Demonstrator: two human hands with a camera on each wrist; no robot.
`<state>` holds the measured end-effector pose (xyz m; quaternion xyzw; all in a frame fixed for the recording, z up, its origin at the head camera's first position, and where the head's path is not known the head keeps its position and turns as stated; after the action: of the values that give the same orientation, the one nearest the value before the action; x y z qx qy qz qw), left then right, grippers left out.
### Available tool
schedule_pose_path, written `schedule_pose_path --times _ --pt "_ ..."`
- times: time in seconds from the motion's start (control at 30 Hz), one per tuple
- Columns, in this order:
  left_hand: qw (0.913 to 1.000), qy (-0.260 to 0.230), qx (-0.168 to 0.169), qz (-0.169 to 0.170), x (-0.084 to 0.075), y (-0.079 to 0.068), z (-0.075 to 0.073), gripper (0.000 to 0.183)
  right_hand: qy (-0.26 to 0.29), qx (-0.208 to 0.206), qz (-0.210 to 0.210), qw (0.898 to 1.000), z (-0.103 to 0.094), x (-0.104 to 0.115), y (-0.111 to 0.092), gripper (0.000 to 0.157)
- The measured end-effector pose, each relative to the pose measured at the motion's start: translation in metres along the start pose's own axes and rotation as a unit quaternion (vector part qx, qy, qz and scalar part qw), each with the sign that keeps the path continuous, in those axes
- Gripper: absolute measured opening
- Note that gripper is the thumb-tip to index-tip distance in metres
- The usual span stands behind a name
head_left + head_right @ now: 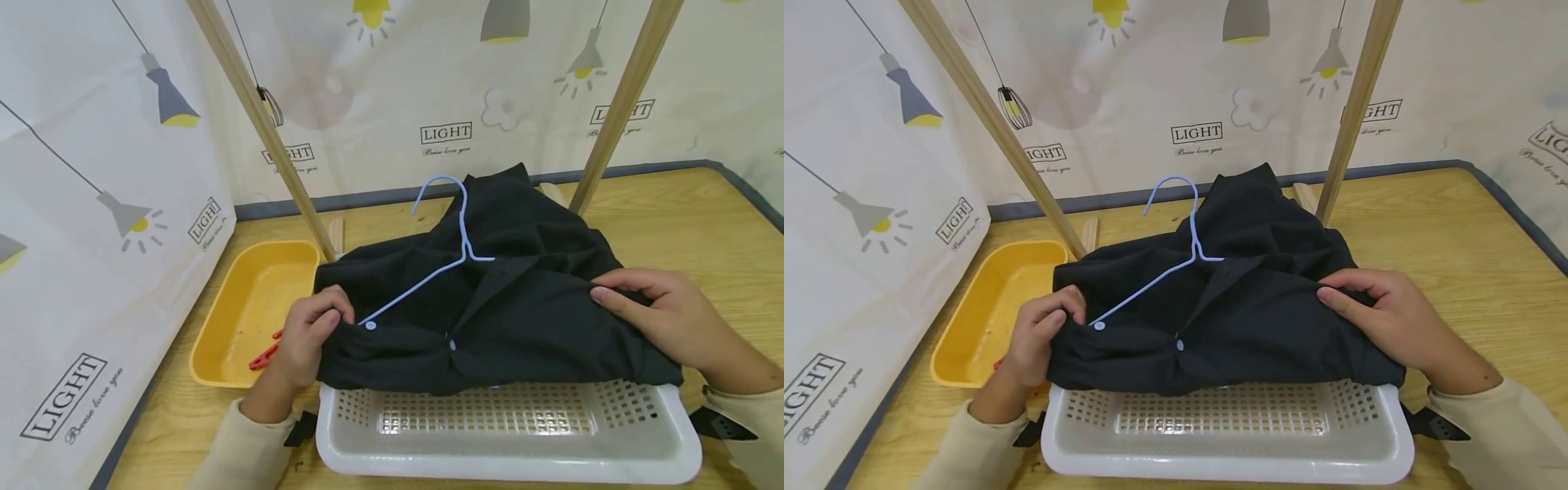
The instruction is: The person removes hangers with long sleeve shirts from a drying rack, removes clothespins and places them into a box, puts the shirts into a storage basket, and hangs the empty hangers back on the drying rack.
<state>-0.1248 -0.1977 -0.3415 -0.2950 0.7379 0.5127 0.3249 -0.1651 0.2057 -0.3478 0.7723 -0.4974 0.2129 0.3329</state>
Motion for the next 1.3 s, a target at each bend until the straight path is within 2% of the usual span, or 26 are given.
schedule_pose_path --times 0.33,0.53,0.77,1.0,1.17,1.3 --pt "0.9999 -0.002 -0.007 0.011 -0.002 0.0 0.001 0.027 -0.023 0.02 -0.001 1.0 -0.003 0.006 -0.002 0.018" --pt "0.9993 -0.002 -0.025 0.029 -0.004 0.0 0.0 0.027 -0.035 0.03 -0.008 0.999 -0.004 0.009 -0.003 0.02" --pt "0.9977 -0.015 -0.029 0.06 -0.005 0.001 0.001 0.028 -0.049 0.051 -0.038 0.997 -0.004 0.014 -0.005 0.023" --pt "0.9971 -0.012 -0.027 0.07 -0.005 0.001 0.001 0.027 -0.065 0.058 -0.068 0.994 -0.005 0.018 -0.005 0.027" --pt "0.9967 -0.012 -0.028 0.075 -0.006 0.001 0.001 0.026 -0.104 0.041 -0.119 0.987 -0.005 0.027 -0.006 0.032" --pt "0.9967 -0.009 -0.028 0.076 -0.006 0.001 0.001 0.025 -0.131 0.019 -0.139 0.981 -0.005 0.033 -0.008 0.033"
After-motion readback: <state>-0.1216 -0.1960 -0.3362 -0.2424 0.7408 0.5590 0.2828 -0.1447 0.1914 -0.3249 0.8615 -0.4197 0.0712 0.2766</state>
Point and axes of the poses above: each hand's wrist, its own y-axis towards the middle knuckle, its own z-axis out of the palm, x = y × z, the point moved 4 cm from there along y, towards the middle knuckle, and after that the axes turned 6 degrees about -y, right-handed, at the moved point
